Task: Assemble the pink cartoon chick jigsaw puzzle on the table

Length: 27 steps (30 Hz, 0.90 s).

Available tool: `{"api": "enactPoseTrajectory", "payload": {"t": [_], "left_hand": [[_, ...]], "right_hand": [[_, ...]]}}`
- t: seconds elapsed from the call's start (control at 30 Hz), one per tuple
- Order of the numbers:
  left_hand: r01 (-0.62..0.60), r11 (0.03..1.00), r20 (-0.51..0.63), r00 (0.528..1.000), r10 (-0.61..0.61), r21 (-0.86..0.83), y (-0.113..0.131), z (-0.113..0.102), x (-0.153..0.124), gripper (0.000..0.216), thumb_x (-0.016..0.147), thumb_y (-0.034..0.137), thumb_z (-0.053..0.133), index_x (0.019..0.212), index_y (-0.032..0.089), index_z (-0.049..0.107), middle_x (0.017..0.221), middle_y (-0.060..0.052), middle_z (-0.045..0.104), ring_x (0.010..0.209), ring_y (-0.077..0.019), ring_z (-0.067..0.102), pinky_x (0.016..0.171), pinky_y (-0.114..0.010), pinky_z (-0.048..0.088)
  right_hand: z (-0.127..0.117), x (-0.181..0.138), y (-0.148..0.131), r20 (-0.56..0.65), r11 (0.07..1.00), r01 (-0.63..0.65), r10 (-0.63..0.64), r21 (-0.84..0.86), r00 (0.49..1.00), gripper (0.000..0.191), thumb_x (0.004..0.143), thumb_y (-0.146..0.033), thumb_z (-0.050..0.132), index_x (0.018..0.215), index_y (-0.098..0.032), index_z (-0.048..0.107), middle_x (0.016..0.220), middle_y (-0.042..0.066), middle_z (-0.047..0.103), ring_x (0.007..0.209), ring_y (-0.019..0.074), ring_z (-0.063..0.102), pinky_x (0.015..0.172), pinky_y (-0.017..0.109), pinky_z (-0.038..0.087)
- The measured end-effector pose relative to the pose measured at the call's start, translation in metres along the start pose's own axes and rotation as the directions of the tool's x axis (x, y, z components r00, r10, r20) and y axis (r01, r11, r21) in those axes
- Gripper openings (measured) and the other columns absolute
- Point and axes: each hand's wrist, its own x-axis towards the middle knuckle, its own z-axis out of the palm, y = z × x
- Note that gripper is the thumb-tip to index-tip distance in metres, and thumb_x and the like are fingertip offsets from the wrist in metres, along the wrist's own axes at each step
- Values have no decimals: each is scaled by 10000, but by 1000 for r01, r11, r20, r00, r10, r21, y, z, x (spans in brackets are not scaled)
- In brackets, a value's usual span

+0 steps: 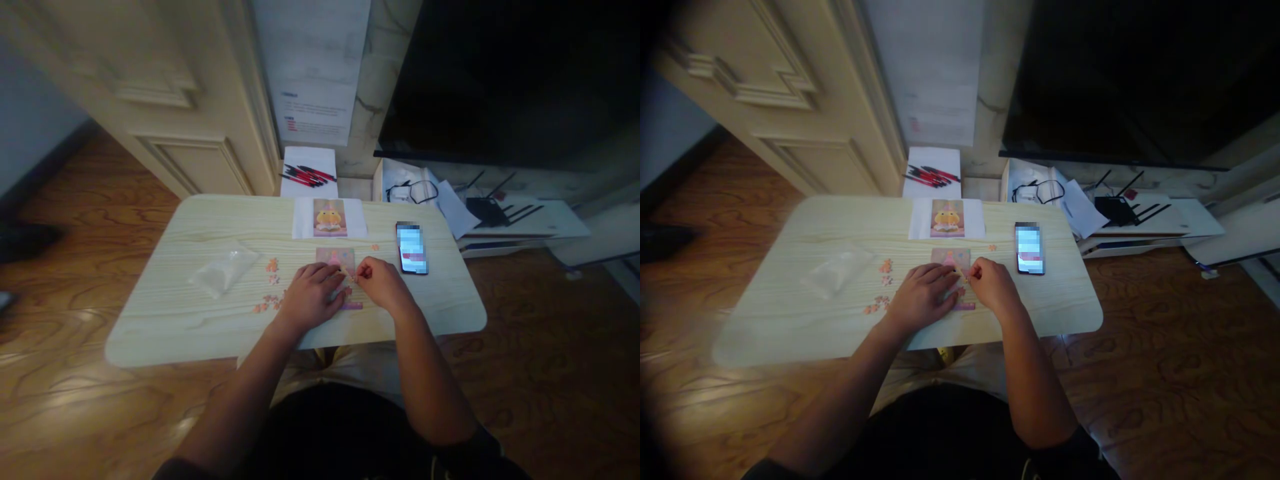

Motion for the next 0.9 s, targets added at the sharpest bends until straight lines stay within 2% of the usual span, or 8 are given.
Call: {"api": "enactPoseTrajectory", "payload": {"t": [0.5, 0.9], "left_hand": [[-15, 1000, 8, 1000, 15, 7, 0, 0, 1, 329, 977, 408, 574, 1236, 278, 729, 1359, -73, 668, 1248, -301, 588, 1061, -517, 482], [-20, 1000, 12, 1000, 20, 12, -5, 0, 1, 334, 951, 366, 610, 1255, 269, 709, 1350, -85, 667, 1259, -302, 583, 1062, -507, 496]], "right_hand": [[2, 8, -8, 11, 997, -17, 18, -72, 1000, 103, 854, -141, 643, 807, -228, 671, 818, 16, 738, 754, 168, 656, 679, 256, 433], [2, -5, 4, -18, 1000, -17, 17, -4, 1000, 106, 828, -127, 648, 799, -229, 642, 800, -5, 722, 731, 155, 637, 659, 247, 427]]}}
